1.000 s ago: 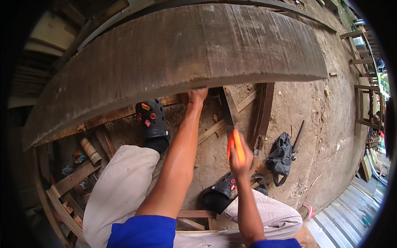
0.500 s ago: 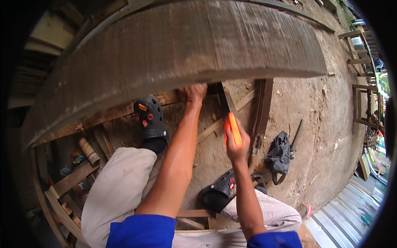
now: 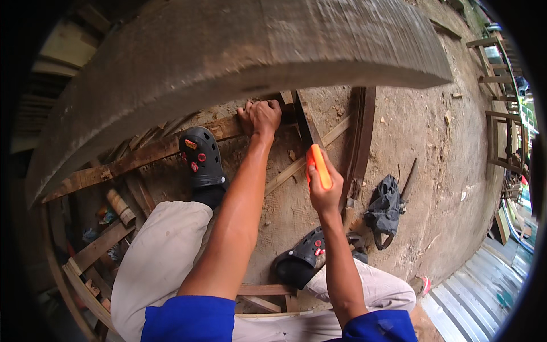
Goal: The person sits on the floor of a workshop and works with wooden planks. They use a hammer to drive a nail into a plank, then use a hand saw to cut a piece of wood. Finally, they use a chisel to carve or shape the wood.
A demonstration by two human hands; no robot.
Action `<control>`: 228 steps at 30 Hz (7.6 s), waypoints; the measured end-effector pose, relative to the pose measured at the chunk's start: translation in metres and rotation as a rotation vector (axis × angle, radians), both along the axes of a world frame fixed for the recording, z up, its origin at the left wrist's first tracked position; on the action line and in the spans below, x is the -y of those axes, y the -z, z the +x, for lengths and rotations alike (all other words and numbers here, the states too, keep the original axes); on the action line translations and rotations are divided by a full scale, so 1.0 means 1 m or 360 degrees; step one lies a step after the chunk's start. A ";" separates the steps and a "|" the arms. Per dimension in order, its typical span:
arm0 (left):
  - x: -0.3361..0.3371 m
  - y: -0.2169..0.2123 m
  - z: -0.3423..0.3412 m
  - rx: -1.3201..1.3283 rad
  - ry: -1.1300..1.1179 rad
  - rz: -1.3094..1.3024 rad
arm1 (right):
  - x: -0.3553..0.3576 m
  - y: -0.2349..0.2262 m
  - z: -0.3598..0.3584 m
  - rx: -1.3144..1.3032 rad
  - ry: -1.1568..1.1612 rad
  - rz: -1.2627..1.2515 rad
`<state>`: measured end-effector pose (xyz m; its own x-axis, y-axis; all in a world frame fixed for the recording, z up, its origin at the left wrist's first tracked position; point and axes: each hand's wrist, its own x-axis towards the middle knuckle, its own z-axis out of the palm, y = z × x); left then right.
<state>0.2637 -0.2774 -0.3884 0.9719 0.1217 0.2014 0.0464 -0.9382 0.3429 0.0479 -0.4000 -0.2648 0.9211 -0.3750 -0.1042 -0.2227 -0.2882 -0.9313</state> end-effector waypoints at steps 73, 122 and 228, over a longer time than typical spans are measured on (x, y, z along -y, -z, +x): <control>-0.003 -0.020 0.003 -0.0259 0.0077 0.0081 | 0.001 -0.043 -0.103 -0.0035 0.0059 0.0010; -0.004 -0.016 0.002 -0.0137 0.0087 0.0132 | 0.001 -0.025 0.007 -0.0004 0.0034 0.0088; -0.004 -0.009 0.001 -0.0044 0.0062 0.0065 | 0.018 0.002 0.000 -0.0135 -0.0162 0.0237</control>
